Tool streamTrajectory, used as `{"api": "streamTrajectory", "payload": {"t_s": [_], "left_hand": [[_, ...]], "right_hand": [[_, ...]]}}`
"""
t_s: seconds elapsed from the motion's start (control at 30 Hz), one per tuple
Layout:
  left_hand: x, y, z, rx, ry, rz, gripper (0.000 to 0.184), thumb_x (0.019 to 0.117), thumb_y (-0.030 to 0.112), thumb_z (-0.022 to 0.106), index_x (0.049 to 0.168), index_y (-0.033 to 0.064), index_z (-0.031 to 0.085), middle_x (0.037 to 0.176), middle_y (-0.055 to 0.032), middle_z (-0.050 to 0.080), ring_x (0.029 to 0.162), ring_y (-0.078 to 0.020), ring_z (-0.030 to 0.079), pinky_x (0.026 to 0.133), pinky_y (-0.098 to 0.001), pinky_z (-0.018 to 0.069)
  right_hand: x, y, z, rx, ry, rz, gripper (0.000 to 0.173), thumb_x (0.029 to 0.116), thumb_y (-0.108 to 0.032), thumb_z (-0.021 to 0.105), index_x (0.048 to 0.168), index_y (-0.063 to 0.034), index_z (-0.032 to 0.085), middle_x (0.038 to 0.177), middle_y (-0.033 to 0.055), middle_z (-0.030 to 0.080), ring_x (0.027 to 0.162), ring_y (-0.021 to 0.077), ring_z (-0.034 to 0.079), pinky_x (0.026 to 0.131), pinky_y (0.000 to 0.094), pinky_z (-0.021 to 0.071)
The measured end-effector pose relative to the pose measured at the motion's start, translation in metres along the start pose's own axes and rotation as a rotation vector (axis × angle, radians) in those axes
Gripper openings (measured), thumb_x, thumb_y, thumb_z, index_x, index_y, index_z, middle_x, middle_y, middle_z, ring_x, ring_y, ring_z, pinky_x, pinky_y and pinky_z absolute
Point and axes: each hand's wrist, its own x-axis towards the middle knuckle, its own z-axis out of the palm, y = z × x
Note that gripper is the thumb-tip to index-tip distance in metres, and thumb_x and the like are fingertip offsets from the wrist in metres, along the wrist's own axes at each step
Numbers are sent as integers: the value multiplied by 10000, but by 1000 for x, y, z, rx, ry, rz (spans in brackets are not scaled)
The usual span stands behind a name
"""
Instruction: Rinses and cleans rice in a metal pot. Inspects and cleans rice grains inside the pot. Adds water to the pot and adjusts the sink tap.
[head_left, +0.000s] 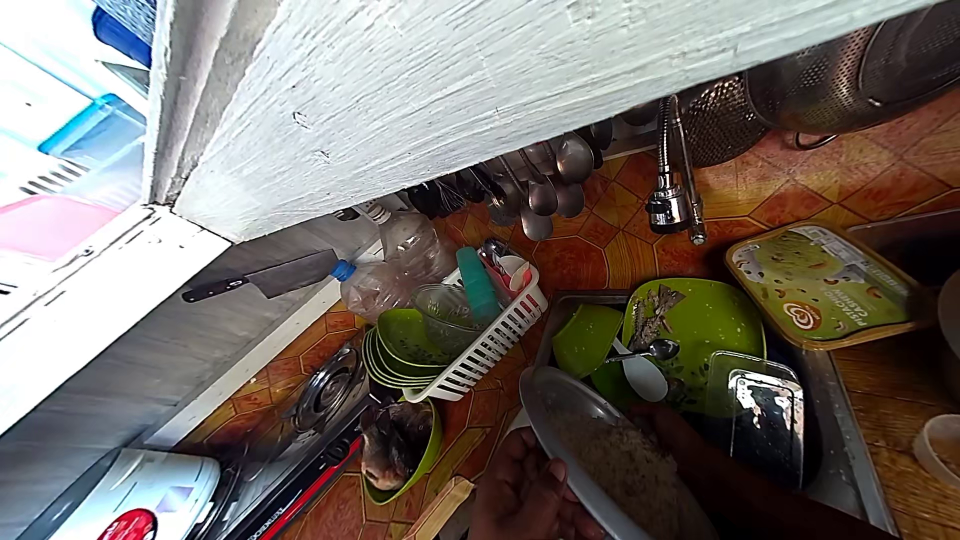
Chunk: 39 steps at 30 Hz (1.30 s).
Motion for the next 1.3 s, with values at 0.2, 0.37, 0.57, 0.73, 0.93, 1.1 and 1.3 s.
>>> {"api": "streamTrajectory", "payload": {"t_s": [0.2,0.37,0.57,0.73,0.93,1.1,1.3], "left_hand": [[1,-1,-1,-6,-4,-1,200,978,-106,387,1103,13,488,808,-85,719,587,-183,719,552,-338,643],[1,-1,-1,0,-20,4,207,975,-107,385,1106,18,485,819,-77,718,593,-174,719,559,-333,643],[2,1,0,11,-17,7,205,976,-106,392,1105,21,487,804,-69,714,585,-170,715,551,-330,641],[3,1,1,28,-14,7,202,976,-107,392,1101,21,486,809,-67,710,586,-169,712,547,-330,639],[2,3,2,38,-13,3,199,977,-103,387,1102,18,484,808,-71,711,582,-171,712,542,-330,638],[1,5,4,43,-1,-6,201,975,-107,389,1106,15,482,814,-72,714,583,-167,712,549,-325,639],[1,5,5,47,-6,-7,195,976,-103,390,1104,14,479,817,-74,713,579,-171,711,548,-325,639]], "right_hand": [[-2,-1,0,13,10,-1,210,1057,-145,477,908,-83,612,715,10,623,590,82,586,541,237,494],[-5,-3,1,-11,37,9,203,1062,-159,480,944,-78,624,751,17,636,620,90,598,566,247,501],[-4,-2,1,12,31,23,207,1059,-152,484,926,-75,623,730,18,635,599,90,596,542,245,497],[-8,-4,1,-6,12,15,200,1041,-168,506,898,-93,625,716,14,624,604,97,597,551,260,506],[-6,-3,1,-13,14,14,201,1048,-166,499,914,-87,626,723,17,623,612,98,599,556,261,504],[-10,-4,2,-6,8,18,207,1045,-169,502,901,-86,625,711,21,619,601,104,594,545,266,503],[-10,-4,2,3,21,19,201,1038,-165,510,892,-85,622,707,25,618,594,107,592,539,270,500]]}}
